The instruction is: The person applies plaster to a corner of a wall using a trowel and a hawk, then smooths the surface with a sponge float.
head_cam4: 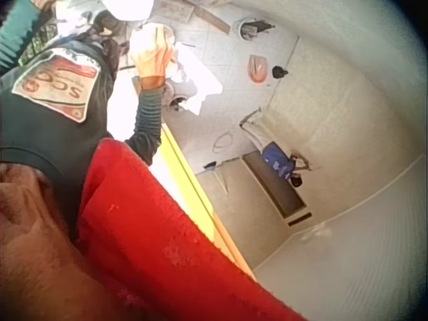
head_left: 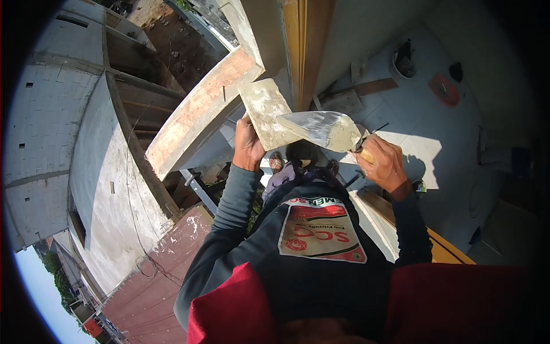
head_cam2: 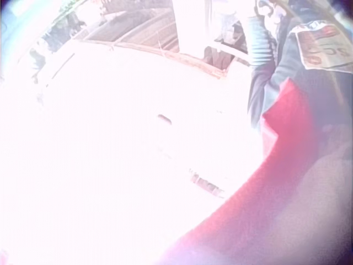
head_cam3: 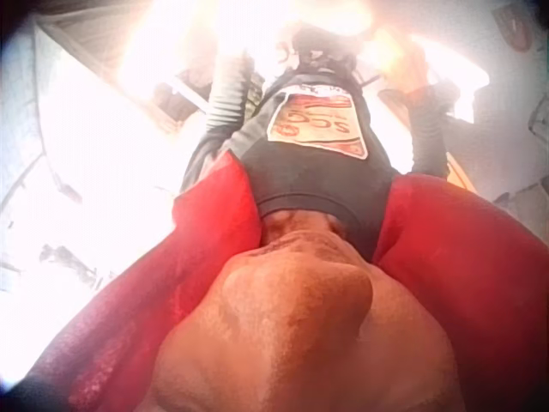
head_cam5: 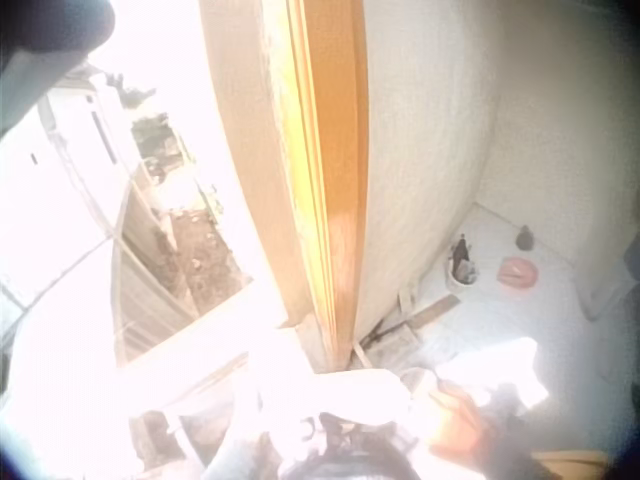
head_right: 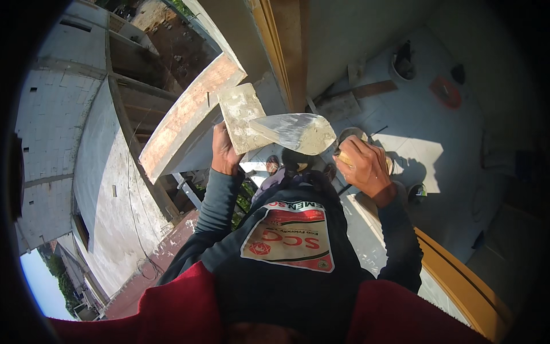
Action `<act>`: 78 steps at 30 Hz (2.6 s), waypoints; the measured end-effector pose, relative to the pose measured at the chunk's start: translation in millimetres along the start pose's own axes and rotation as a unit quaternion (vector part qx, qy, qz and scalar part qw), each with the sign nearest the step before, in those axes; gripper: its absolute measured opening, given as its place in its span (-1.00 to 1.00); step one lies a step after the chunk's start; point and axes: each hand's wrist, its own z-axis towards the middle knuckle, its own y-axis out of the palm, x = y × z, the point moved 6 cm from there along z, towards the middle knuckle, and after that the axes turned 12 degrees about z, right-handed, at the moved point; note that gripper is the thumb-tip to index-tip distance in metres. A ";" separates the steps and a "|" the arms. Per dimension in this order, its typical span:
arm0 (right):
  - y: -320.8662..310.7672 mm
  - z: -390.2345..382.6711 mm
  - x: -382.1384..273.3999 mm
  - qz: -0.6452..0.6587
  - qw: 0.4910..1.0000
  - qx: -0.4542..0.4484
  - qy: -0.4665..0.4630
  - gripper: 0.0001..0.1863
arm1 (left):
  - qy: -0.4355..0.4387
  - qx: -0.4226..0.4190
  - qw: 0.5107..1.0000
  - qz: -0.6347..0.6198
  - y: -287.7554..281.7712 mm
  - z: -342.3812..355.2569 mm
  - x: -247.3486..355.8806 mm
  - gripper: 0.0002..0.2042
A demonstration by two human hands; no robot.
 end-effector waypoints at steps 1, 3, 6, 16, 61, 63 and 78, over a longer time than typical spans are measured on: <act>1.1 3.1 -2.9 -0.021 0.999 -0.002 -0.027 -0.76 | -0.007 0.016 1.000 0.010 -0.2 -1.8 -0.3 -0.64; 5.7 8.4 -1.7 -0.032 0.999 0.007 -0.041 -0.78 | -0.021 0.031 0.999 0.023 -1.0 -5.9 -2.2 -0.64; 27.8 24.2 12.5 -0.023 0.999 0.047 0.002 -0.78 | -0.060 -0.001 0.998 0.009 -2.0 -23.2 -5.7 -0.64; 213.2 34.1 47.1 0.675 0.656 0.080 0.328 -0.63 | 0.034 0.151 0.982 0.104 -58.4 -76.0 90.8 -0.64; 229.3 163.4 -105.7 0.885 0.409 0.139 0.177 -0.55 | -0.021 0.054 0.990 0.132 -148.7 -88.7 190.6 -0.46; 217.7 162.2 -126.2 0.872 0.448 0.135 0.141 -0.53 | -0.012 0.052 0.990 0.131 -152.8 -91.4 192.5 -0.46; 288.4 123.2 -26.9 0.914 0.274 0.143 0.263 -0.61 | -0.044 0.047 0.995 0.080 -151.6 -91.0 188.3 -0.42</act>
